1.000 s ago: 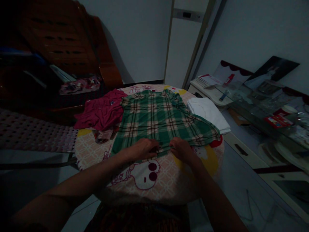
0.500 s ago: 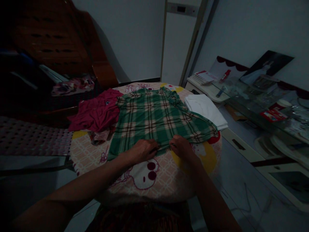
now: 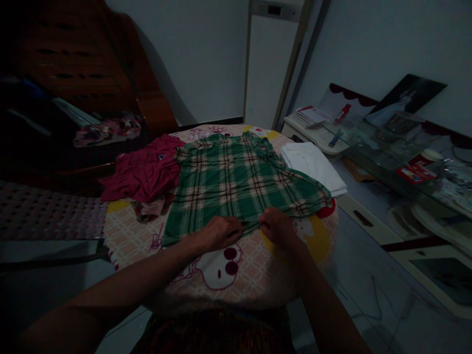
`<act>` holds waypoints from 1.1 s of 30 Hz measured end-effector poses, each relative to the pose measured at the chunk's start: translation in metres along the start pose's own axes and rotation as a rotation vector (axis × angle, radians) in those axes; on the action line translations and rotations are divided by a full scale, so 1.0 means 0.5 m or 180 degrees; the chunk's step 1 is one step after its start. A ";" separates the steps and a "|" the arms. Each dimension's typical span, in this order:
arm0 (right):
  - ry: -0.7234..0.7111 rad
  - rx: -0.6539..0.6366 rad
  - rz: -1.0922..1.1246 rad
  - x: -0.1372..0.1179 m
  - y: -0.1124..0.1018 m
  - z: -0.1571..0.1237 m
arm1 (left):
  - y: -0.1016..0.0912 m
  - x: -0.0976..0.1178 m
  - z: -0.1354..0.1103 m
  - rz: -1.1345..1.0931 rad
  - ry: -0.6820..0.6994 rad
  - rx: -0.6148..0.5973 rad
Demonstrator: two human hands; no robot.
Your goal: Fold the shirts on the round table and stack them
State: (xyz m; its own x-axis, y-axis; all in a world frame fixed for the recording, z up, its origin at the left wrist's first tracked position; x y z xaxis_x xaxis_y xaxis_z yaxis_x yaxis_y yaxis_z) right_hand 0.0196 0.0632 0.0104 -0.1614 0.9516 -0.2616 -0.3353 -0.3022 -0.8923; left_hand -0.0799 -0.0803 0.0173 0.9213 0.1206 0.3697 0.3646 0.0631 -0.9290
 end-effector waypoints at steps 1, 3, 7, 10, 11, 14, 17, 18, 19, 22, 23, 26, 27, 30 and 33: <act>0.0021 -0.0116 -0.0029 -0.001 0.000 0.000 | 0.002 0.001 -0.002 0.0047 -0.0002 -0.0036; 0.0062 -0.0377 -0.0079 -0.003 -0.001 -0.002 | 0.001 0.005 -0.006 0.0147 -0.0035 -0.0092; -0.0014 -0.0682 -0.0264 -0.013 0.003 -0.006 | 0.001 0.016 -0.009 0.0419 -0.0142 -0.0204; -0.0081 -0.0721 -0.0475 -0.021 0.012 -0.002 | 0.009 0.023 -0.003 0.0524 -0.0216 -0.0220; -0.0054 -0.0718 -0.0531 -0.022 0.014 0.000 | 0.010 0.023 -0.001 0.0523 -0.0235 -0.0195; 0.0083 -0.0644 -0.0541 -0.023 0.011 0.008 | 0.005 0.017 0.003 0.0380 -0.0238 -0.0083; 0.0185 -0.0460 -0.0179 -0.027 -0.013 0.009 | -0.013 0.012 0.000 -0.0068 -0.0043 -0.0082; 0.0220 -0.0430 0.0009 -0.030 -0.023 0.008 | -0.019 0.011 -0.002 -0.0265 0.0055 -0.0127; 0.0259 -0.0433 0.0190 -0.032 -0.031 0.006 | -0.024 0.010 -0.004 -0.0467 0.0149 -0.0194; 0.0404 -0.0760 0.0677 -0.040 -0.041 -0.002 | -0.025 0.012 -0.008 -0.0983 0.0380 -0.0447; 0.0459 -0.0925 0.0817 -0.042 -0.038 -0.005 | -0.021 0.015 -0.009 -0.1091 0.0433 -0.0529; 0.0557 -0.1358 0.1196 -0.045 -0.022 -0.011 | -0.001 0.027 -0.011 -0.1182 0.0487 -0.0748; 0.0557 -0.1458 0.1307 -0.046 -0.016 -0.011 | 0.004 0.032 -0.013 -0.1205 0.0502 -0.0814; 0.0599 -0.1720 0.1656 -0.047 -0.001 -0.004 | -0.004 0.040 -0.018 -0.1458 0.0644 -0.0936; 0.0768 -0.1601 0.1721 -0.044 -0.001 0.020 | -0.054 -0.004 -0.014 -0.1613 0.0459 -0.0714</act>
State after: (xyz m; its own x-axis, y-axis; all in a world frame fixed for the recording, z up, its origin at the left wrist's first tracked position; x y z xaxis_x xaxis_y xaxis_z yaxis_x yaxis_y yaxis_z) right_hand 0.0139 0.0419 0.0203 0.0433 0.6826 -0.7295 0.2034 -0.7209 -0.6625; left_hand -0.0905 -0.0893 0.0415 0.6272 -0.0073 0.7788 0.7710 -0.1360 -0.6222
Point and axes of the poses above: each hand's wrist, its own z-axis towards the middle knuckle, its own y-axis out of the palm, x = y × z, the point moved 6 cm from there along z, towards the middle knuckle, and after that the axes turned 7 degrees about -y, right-handed, at the moved point
